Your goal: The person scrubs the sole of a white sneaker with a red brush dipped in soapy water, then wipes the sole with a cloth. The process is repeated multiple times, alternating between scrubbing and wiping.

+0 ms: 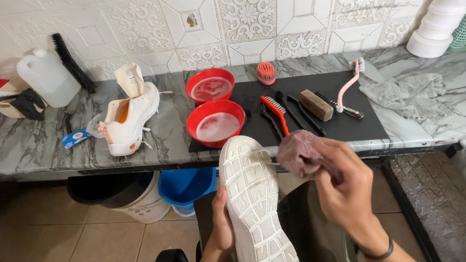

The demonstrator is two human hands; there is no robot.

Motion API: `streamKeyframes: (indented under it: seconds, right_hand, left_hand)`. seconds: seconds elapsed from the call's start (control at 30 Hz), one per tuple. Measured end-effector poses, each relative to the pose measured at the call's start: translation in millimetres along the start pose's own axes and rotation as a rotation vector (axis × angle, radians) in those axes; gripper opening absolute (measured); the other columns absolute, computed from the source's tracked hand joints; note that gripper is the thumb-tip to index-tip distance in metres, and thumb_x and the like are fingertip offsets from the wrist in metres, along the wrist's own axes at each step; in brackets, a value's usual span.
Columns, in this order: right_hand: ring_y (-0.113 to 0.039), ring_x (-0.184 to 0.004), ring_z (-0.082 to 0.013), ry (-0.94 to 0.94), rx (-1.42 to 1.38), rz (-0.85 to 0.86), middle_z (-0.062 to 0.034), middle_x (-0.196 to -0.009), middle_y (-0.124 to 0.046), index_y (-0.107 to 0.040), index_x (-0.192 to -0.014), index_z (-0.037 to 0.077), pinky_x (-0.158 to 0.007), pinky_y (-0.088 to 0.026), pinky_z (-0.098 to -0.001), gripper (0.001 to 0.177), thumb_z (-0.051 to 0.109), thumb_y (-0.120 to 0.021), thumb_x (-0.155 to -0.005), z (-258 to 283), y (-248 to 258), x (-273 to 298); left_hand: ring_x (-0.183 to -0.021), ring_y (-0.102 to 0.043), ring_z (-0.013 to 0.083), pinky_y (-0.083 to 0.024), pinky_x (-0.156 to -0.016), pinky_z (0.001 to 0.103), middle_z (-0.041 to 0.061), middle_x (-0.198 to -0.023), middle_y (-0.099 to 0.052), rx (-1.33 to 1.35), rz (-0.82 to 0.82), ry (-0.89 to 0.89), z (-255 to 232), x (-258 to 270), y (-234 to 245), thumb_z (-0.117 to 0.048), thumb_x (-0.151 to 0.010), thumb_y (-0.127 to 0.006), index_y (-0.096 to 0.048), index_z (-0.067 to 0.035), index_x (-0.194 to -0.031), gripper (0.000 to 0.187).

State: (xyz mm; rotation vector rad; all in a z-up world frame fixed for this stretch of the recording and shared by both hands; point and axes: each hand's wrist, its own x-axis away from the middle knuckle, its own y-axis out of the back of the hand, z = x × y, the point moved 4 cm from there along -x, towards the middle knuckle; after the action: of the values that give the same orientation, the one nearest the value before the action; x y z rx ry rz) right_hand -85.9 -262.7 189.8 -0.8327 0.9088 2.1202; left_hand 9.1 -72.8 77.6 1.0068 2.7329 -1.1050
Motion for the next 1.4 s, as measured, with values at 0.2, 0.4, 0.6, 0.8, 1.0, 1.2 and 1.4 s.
streamKeyframes:
  seconds: [0.2,0.4,0.6,0.8,1.0,1.2,1.4]
  right_hand:
    - [-0.045,-0.144,-0.0422,0.604,-0.103,0.569,-0.0148,-0.157,-0.046,-0.063,-0.138,0.020,-0.114,-0.041,-0.0561,0.036,0.022,-0.052,-0.104,44.4,-29.0,22.6]
    - [-0.069,-0.100,-0.0240,0.356,0.104,0.314,-0.0079,-0.120,-0.073,-0.081,-0.095,0.009,-0.085,-0.058,-0.0383,0.024,-0.005,-0.067,-0.082,-26.3,-15.6,-34.2]
    - [-0.064,-0.113,-0.0453,0.329,0.353,-0.073,-0.0338,-0.126,-0.063,-0.075,-0.124,-0.012,-0.093,-0.061,-0.0457,0.037,-0.019,-0.055,-0.094,-88.9,27.3,-118.0]
    - [-0.067,-0.111,-0.0503,0.081,0.556,0.353,-0.0278,-0.137,-0.065,-0.077,-0.102,0.002,-0.085,-0.068,-0.0531,0.015,0.002,-0.063,-0.104,-104.2,-28.9,-123.8]
    - [-0.070,-0.099,-0.0291,-0.363,0.544,0.740,-0.0043,-0.106,-0.076,-0.071,-0.127,0.019,-0.075,-0.056,-0.0473,0.034,0.028,-0.055,-0.099,-124.8,-107.4,-97.2]
    - [-0.065,-0.100,-0.0292,-0.211,0.639,0.670,-0.0048,-0.103,-0.068,-0.070,-0.115,0.020,-0.067,-0.053,-0.0477,0.027,0.038,-0.059,-0.099,-139.2,-159.4,-94.2]
    - [-0.065,-0.094,-0.0323,-0.023,0.836,0.583,-0.0078,-0.094,-0.068,-0.072,-0.094,0.018,-0.070,-0.053,-0.0455,0.019,0.031,-0.058,-0.091,-164.1,-187.4,-100.0]
  left_hand:
    - [-0.110,-0.064,0.0366,-0.052,-0.093,0.048,0.026,-0.123,-0.067,0.076,-0.065,0.088,6.0,0.6,7.0,-0.057,-0.096,-0.038,-0.053,0.005,-0.141,0.078]
    - [-0.075,-0.071,0.0383,-0.058,-0.063,0.052,0.026,-0.096,-0.071,0.093,0.003,0.004,8.1,9.4,37.3,-0.063,-0.099,-0.031,-0.055,0.004,-0.137,0.080]
    - [-0.125,-0.061,0.0385,-0.050,-0.099,0.052,0.022,-0.137,-0.064,0.110,-0.086,0.003,8.4,13.6,48.5,-0.053,-0.100,-0.038,-0.055,0.000,-0.143,0.071]
    - [-0.097,-0.066,0.0388,-0.055,-0.074,0.049,0.026,-0.123,-0.062,0.348,0.025,0.212,13.5,24.1,53.2,-0.078,-0.086,-0.030,-0.046,0.001,-0.147,0.101]
    - [-0.073,-0.071,0.0364,-0.057,-0.064,0.044,0.032,-0.094,-0.071,0.366,0.154,0.409,7.0,39.0,65.8,-0.091,-0.071,-0.038,-0.056,0.012,-0.126,0.118]
    - [-0.091,-0.070,0.0408,-0.057,-0.069,0.050,0.028,-0.123,-0.063,0.373,-0.065,0.362,5.7,48.1,89.6,-0.080,-0.076,-0.041,-0.045,0.000,-0.147,0.107]
    - [-0.085,-0.071,0.0399,-0.055,-0.063,0.045,0.032,-0.118,-0.067,0.235,-0.177,0.269,-4.5,53.4,96.5,-0.078,-0.077,-0.035,-0.051,0.001,-0.143,0.104]
